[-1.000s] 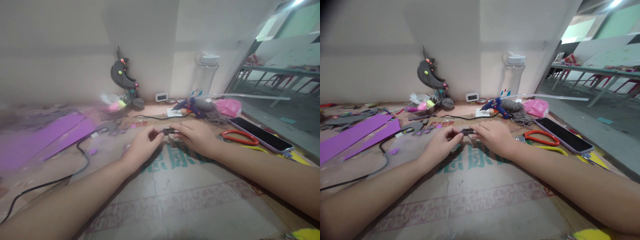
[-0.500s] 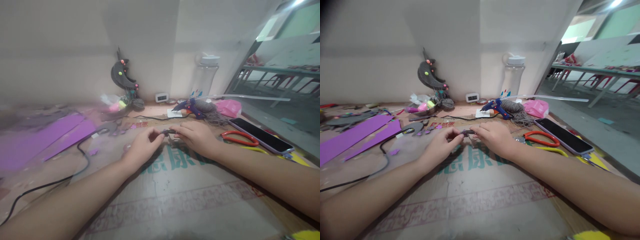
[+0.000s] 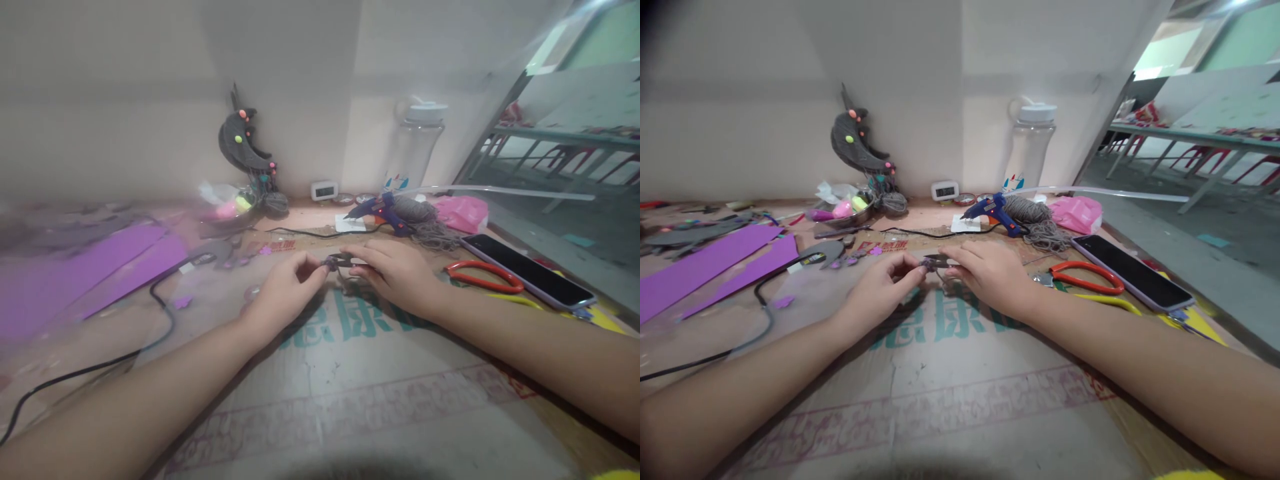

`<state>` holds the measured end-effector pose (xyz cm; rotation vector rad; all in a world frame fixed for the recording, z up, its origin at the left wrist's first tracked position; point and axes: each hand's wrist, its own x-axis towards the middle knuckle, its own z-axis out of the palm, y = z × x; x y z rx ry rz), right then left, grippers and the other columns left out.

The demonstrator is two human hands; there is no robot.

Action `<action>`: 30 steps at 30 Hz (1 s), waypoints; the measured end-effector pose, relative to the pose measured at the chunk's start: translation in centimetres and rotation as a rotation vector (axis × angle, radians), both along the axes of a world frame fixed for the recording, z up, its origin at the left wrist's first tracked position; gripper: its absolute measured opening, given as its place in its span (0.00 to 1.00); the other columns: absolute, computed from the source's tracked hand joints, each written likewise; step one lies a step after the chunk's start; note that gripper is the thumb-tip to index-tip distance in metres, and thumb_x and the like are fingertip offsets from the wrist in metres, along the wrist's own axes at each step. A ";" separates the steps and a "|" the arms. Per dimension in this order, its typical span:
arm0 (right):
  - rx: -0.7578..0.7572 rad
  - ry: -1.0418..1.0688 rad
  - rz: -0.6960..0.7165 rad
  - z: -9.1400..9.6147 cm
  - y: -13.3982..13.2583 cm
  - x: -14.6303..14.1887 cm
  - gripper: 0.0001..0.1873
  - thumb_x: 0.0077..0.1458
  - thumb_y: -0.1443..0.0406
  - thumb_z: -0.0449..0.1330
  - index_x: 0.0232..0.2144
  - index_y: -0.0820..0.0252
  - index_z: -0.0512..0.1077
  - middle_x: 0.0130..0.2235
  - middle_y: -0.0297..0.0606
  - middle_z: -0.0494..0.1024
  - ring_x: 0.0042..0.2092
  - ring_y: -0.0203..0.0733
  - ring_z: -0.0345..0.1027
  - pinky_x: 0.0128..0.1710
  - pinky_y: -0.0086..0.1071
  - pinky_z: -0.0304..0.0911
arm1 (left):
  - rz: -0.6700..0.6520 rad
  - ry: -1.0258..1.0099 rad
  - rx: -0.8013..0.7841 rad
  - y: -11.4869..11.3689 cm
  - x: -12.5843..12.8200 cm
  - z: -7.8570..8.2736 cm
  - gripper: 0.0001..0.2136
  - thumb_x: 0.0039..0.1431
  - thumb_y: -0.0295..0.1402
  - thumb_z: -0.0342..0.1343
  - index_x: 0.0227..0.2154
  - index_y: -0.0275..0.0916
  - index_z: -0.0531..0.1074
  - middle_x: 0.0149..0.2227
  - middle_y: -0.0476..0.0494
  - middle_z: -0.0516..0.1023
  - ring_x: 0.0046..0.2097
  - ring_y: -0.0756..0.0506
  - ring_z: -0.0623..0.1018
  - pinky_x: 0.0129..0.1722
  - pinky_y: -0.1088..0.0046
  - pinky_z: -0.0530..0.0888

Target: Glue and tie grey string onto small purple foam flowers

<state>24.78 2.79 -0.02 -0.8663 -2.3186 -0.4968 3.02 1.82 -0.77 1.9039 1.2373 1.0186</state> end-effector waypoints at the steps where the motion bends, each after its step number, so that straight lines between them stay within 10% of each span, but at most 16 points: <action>1: 0.011 -0.003 0.001 0.0 0.0 0.0 0.18 0.66 0.59 0.51 0.47 0.65 0.74 0.33 0.42 0.79 0.34 0.42 0.71 0.33 0.33 0.62 | 0.001 0.000 0.000 0.0 0.0 0.0 0.09 0.59 0.38 0.53 0.28 0.39 0.68 0.29 0.49 0.74 0.32 0.48 0.72 0.32 0.72 0.65; 30: 0.068 -0.067 0.031 0.2 -0.1 0.0 0.14 0.65 0.64 0.52 0.45 0.65 0.75 0.32 0.42 0.80 0.33 0.42 0.71 0.32 0.33 0.61 | -0.003 0.005 0.002 -0.2 0.1 0.2 0.08 0.59 0.37 0.52 0.29 0.39 0.69 0.31 0.48 0.75 0.34 0.47 0.73 0.34 0.72 0.66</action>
